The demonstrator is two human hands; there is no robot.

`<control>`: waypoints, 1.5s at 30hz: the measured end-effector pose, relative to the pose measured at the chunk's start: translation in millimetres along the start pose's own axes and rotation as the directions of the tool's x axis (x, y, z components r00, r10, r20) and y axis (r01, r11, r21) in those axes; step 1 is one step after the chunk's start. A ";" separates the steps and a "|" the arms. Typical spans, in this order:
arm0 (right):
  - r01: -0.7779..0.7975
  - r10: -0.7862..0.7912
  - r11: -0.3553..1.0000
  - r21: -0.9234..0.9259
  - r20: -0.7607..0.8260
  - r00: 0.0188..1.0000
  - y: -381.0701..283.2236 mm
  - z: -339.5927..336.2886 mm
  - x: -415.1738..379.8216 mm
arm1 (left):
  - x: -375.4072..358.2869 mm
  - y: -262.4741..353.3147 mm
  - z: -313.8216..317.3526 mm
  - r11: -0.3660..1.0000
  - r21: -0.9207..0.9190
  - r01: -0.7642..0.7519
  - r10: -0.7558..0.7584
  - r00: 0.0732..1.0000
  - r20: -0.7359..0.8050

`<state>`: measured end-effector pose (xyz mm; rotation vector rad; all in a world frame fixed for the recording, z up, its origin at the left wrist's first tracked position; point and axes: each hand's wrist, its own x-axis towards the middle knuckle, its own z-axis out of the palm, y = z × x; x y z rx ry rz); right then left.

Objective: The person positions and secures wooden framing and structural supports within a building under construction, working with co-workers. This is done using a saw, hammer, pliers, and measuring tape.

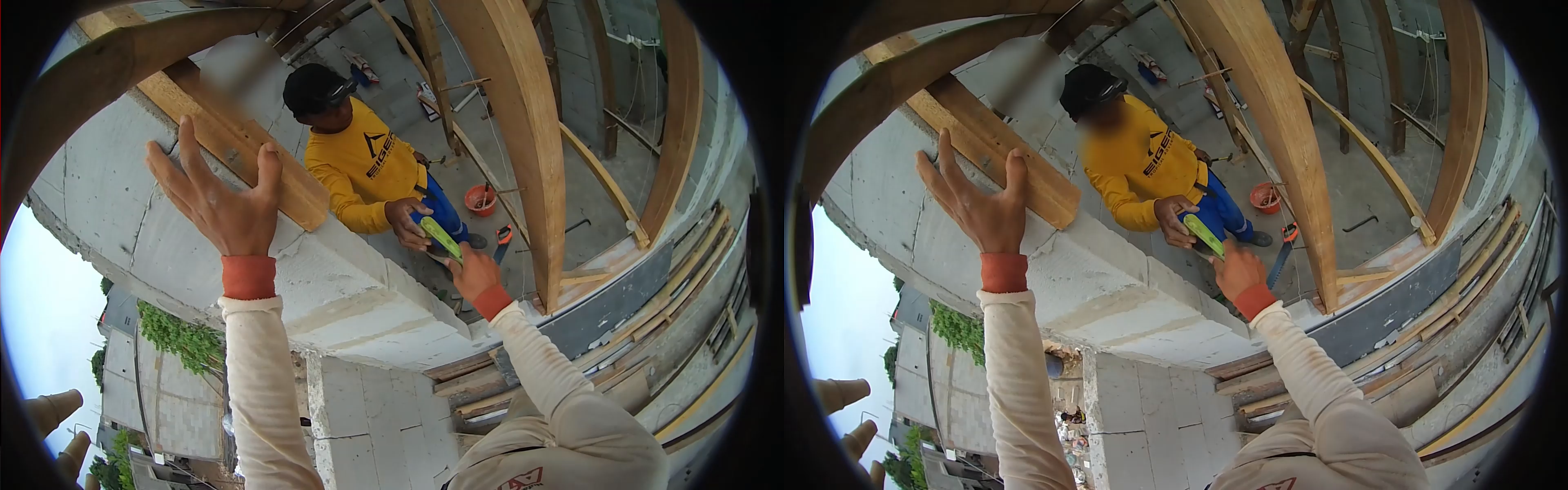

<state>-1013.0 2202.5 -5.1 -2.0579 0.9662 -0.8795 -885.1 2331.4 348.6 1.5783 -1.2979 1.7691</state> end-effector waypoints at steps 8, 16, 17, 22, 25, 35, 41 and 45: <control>0.102 -0.089 0.977 0.189 -0.075 0.993 -5.0 -86.8 -172.7 | -89.1 54.2 -97.3 0.856 -0.499 0.136 0.098 0.905 0.415; 0.183 -0.282 0.924 0.337 0.271 0.920 -48.7 -87.9 -270.4 | -234.7 69.5 -197.5 0.442 -0.505 0.741 0.395 0.344 0.852; 0.200 -0.308 0.915 0.350 0.288 0.907 -51.9 -85.2 -276.1 | -240.9 64.8 -210.6 0.459 -0.474 0.751 0.393 0.306 0.867; 0.269 -0.443 0.865 0.423 0.395 0.805 -81.5 -77.3 -292.0 | -238.8 38.5 -277.0 0.533 -0.380 0.756 0.269 0.275 0.923; 0.314 -0.524 0.810 0.494 0.372 0.766 -99.8 -74.8 -297.6 | -238.0 26.2 -306.5 0.541 -0.421 0.728 0.198 0.376 0.905; 0.300 -0.576 0.767 0.568 0.401 0.712 -111.9 -68.5 -322.5 | -238.1 29.6 -365.4 0.580 -0.316 0.751 0.009 0.382 0.924; 0.290 -0.573 0.773 0.565 0.426 0.700 -101.5 -76.6 -322.4 | -247.4 42.4 -367.3 0.553 -0.358 0.752 0.013 0.422 0.907; 0.308 -0.567 0.790 0.530 0.442 0.695 -95.7 -86.2 -316.0 | -249.7 54.0 -366.8 0.559 -0.354 0.750 -0.026 0.442 0.896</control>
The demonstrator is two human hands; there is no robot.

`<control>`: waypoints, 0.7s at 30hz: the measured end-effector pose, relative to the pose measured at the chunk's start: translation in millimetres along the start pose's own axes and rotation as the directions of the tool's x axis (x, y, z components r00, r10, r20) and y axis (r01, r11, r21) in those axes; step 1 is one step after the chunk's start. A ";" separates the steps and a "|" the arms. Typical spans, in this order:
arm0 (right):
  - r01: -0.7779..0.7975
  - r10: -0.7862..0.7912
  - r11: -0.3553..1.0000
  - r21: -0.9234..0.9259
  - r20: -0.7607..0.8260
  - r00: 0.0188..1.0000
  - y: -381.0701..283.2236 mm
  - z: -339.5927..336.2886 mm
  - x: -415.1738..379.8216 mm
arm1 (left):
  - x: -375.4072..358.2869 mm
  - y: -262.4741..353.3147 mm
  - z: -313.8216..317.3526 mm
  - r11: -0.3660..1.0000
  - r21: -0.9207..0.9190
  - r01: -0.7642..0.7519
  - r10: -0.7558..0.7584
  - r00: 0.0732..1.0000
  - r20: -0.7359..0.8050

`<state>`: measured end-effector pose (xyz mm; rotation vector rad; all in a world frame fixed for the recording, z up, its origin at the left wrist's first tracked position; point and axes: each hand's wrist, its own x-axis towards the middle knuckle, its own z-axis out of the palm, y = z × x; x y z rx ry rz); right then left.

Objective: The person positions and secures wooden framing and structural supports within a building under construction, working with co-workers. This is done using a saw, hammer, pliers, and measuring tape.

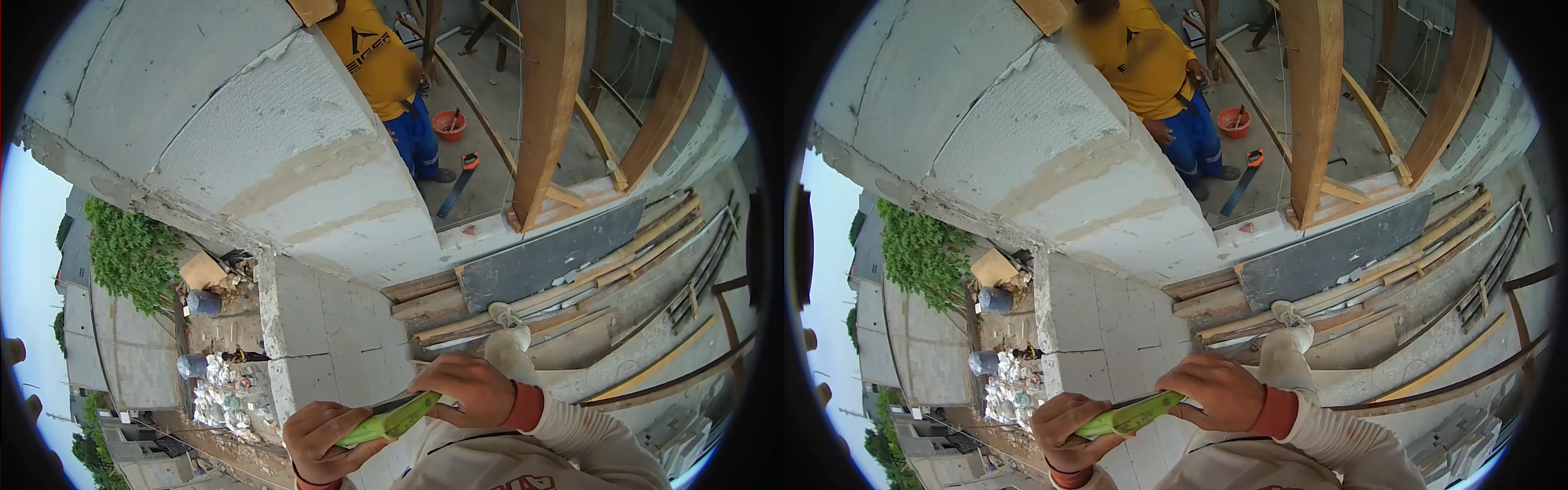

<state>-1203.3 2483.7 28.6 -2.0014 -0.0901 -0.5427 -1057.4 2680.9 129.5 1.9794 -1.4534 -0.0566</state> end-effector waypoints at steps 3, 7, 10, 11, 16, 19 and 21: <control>-0.008 0.007 1.000 -0.017 -0.041 0.999 1.9 -6.9 0.2 | -4.9 13.8 1.5 0.994 0.026 0.104 -0.104 0.994 -0.024; -0.052 0.038 0.998 -0.040 -0.290 0.956 3.8 -12.2 1.7 | -10.7 20.1 5.7 0.978 0.115 0.176 -0.150 0.967 -0.206; -0.366 0.410 0.900 0.235 -0.178 0.894 4.0 -14.3 -11.5 | -19.2 22.5 20.4 0.942 0.007 0.335 -0.321 0.906 -0.275; -0.348 0.405 0.891 0.292 -0.162 0.900 9.0 -10.7 -14.1 | -20.2 24.1 24.9 0.919 0.013 0.395 -0.379 0.890 -0.254; -0.561 0.526 0.385 0.733 0.326 0.786 13.7 21.8 -37.3 | -10.1 43.3 65.9 0.799 -0.296 0.524 -0.569 0.818 -0.089; -0.449 0.547 0.219 0.866 0.272 0.792 6.6 34.4 -43.9 | -18.3 52.1 97.2 0.850 -0.275 0.449 -0.466 0.885 0.005; -0.476 0.655 0.202 0.856 0.243 0.715 11.1 43.6 -50.8 | -21.5 55.7 111.4 0.868 -0.205 0.452 -0.444 0.892 0.085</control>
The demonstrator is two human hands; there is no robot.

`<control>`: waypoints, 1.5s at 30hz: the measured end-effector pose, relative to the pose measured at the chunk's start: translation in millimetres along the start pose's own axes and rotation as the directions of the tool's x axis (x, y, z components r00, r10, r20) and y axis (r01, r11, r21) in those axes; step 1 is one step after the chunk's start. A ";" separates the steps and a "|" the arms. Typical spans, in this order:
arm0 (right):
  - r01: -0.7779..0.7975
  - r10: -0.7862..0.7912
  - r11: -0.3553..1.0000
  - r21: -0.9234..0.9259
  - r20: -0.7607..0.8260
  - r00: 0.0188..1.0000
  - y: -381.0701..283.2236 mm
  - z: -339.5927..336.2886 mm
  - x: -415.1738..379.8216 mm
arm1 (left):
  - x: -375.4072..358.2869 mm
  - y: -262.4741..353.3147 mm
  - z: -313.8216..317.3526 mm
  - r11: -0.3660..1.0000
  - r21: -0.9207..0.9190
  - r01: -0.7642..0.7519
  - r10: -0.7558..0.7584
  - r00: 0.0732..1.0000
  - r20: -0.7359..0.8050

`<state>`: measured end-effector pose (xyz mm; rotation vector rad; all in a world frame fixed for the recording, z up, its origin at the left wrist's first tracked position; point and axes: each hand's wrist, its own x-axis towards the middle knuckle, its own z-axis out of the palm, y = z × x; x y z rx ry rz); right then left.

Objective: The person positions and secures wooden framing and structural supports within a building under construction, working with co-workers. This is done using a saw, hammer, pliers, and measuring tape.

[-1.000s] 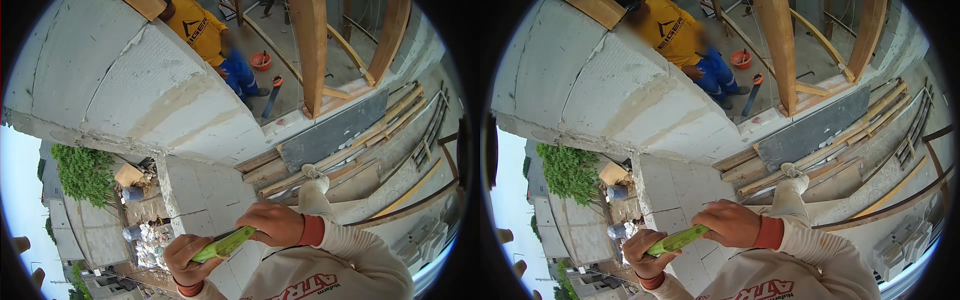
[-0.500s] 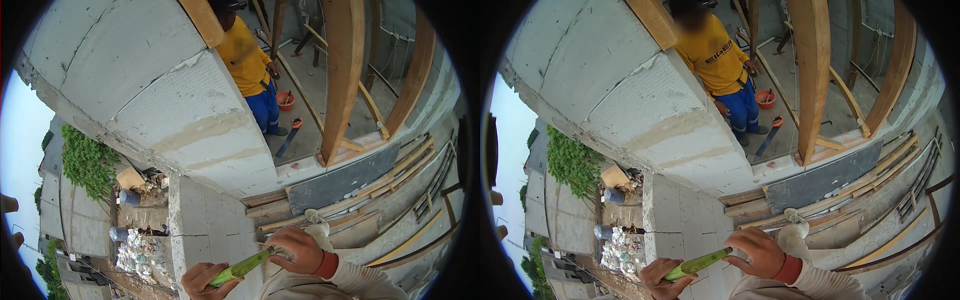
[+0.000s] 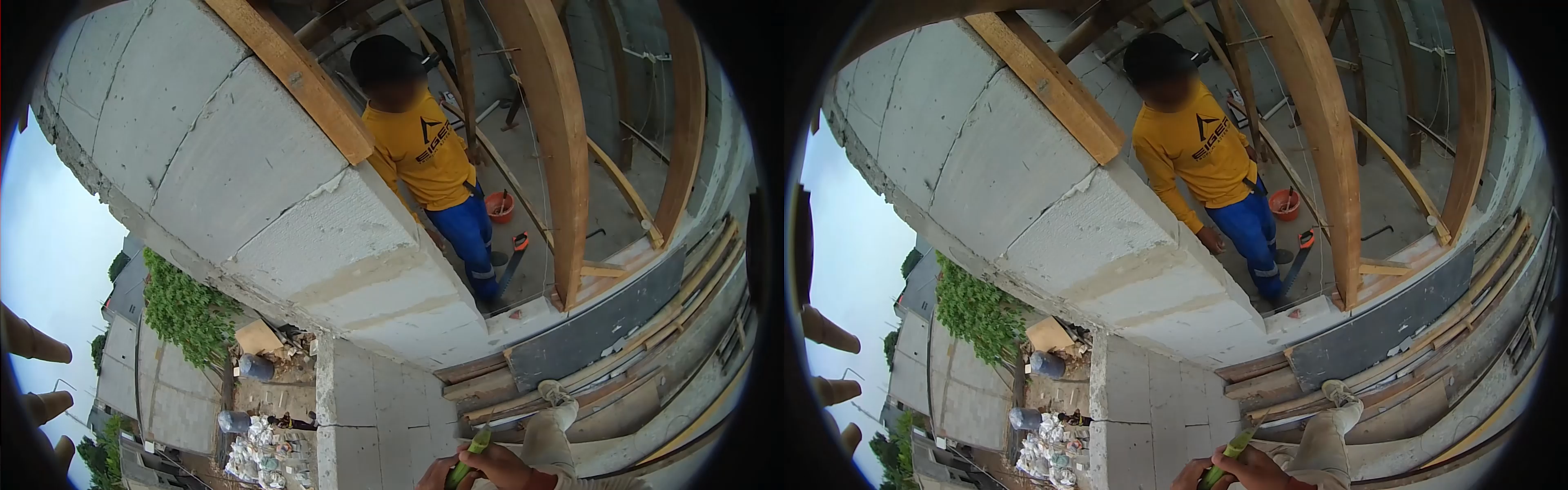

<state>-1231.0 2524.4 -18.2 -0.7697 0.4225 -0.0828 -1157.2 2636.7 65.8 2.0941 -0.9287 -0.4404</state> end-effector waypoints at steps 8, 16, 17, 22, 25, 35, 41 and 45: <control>-0.034 0.129 0.937 0.347 -0.255 0.958 46.7 -19.1 -0.2 | -13.1 -22.6 10.0 0.987 0.071 -0.144 0.127 0.970 0.205; -0.089 0.079 0.996 -0.022 -0.282 0.956 35.1 -73.3 -16.6 | -13.1 -20.5 -9.1 0.969 -0.051 -0.242 0.248 0.947 0.203; -0.122 0.072 0.982 -0.141 -0.318 0.945 19.5 -71.8 -23.9 | -12.7 -23.8 -12.0 0.967 -0.049 -0.250 0.255 0.946 0.199; -0.052 -0.247 0.632 -0.773 -0.265 0.932 13.7 -90.8 -36.5 | -7.2 -34.3 -23.2 0.968 -0.015 -0.249 0.247 0.950 0.190; -0.103 -0.251 0.477 -0.873 -0.247 0.936 -1.8 -81.9 -45.7 | -1.0 -25.3 -28.6 0.978 -0.012 -0.206 0.205 0.962 0.181; -0.223 -0.178 0.243 -0.944 -0.269 0.947 0.5 -79.5 -55.8 | 10.2 -38.8 -24.6 0.968 0.020 -0.252 0.242 0.948 0.208; -0.289 -0.265 0.186 -0.939 -0.331 0.906 6.6 -77.6 -64.1 | 12.7 -41.6 -17.1 0.961 -0.005 -0.277 0.275 0.950 0.151; -0.332 -0.275 0.171 -0.928 -0.369 0.888 4.4 -71.1 -70.4 | 12.1 -44.6 -18.9 0.951 0.028 -0.309 0.300 0.939 0.167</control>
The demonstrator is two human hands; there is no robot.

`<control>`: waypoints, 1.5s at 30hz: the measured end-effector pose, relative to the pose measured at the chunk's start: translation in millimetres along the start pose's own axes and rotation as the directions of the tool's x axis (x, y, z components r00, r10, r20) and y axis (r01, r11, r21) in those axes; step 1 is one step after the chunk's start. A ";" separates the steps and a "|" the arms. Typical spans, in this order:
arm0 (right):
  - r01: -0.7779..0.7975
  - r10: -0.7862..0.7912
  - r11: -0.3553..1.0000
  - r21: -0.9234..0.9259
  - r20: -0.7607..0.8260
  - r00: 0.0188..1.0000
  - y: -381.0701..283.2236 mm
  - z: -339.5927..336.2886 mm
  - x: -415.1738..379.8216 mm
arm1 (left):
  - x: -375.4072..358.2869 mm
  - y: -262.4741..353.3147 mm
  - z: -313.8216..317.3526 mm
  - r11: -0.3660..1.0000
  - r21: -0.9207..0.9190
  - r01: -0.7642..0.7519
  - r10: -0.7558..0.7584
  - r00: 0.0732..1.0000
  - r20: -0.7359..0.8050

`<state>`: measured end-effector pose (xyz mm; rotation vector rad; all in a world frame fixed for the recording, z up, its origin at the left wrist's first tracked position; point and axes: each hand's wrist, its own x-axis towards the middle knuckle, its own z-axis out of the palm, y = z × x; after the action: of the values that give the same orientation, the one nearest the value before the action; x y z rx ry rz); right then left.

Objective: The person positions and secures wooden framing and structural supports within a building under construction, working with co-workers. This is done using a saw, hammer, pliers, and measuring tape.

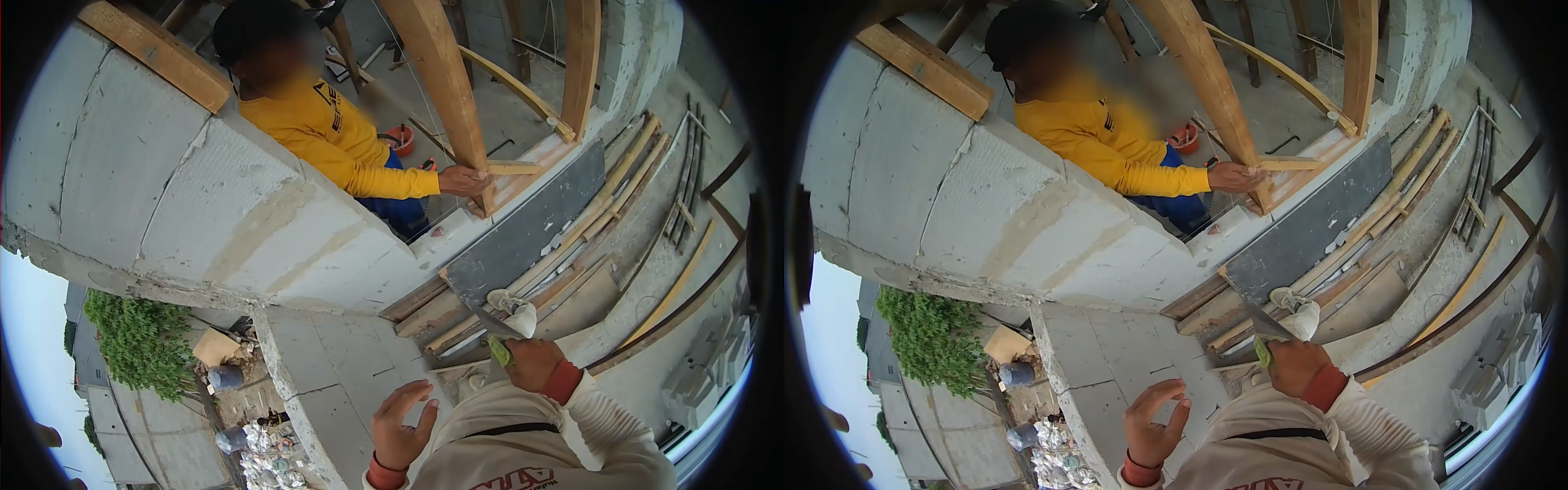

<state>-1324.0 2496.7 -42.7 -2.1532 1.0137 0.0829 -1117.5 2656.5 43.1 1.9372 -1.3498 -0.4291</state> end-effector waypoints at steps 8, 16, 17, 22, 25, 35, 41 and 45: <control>-0.046 0.044 0.995 -0.091 -0.022 0.999 7.4 9.8 -3.6 | -9.7 -7.6 -1.9 1.000 -0.025 0.002 -0.002 1.000 -0.002; -0.076 0.074 0.984 -0.164 -0.019 0.997 9.5 8.3 0.7 | -23.7 -18.6 -7.1 1.000 -0.025 0.019 -0.020 1.000 -0.016; -0.085 0.084 0.981 -0.177 -0.013 0.996 10.5 9.3 2.2 | -24.7 -19.6 -8.0 0.999 -0.025 0.020 -0.020 1.000 -0.022; -0.107 0.106 0.970 -0.217 -0.016 0.994 12.6 12.1 6.5 | -30.6 -25.2 -11.0 0.995 -0.043 0.086 -0.088 0.995 -0.044; -0.124 0.125 0.965 -0.230 -0.009 0.992 10.7 11.5 7.1 | -34.8 -32.0 -11.1 0.995 -0.042 0.088 -0.090 0.994 -0.054; -0.160 0.150 0.961 -0.225 -0.061 0.987 19.3 21.4 6.0 | -36.4 -39.2 -18.2 0.996 -0.056 0.068 -0.072 0.996 -0.058; -0.195 0.181 0.959 -0.207 -0.088 0.980 19.0 21.3 1.5 | -32.4 -38.8 -20.3 0.997 -0.069 0.030 -0.033 0.998 -0.046; -0.209 0.194 0.958 -0.198 -0.094 0.977 17.0 18.1 -2.4 | -32.3 -41.0 -20.9 0.999 -0.051 -0.010 0.008 0.999 -0.031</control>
<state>-1333.0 2502.9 -65.1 -2.2455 1.3173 0.2158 -1089.7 2701.4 23.7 1.8879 -1.3152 -0.4233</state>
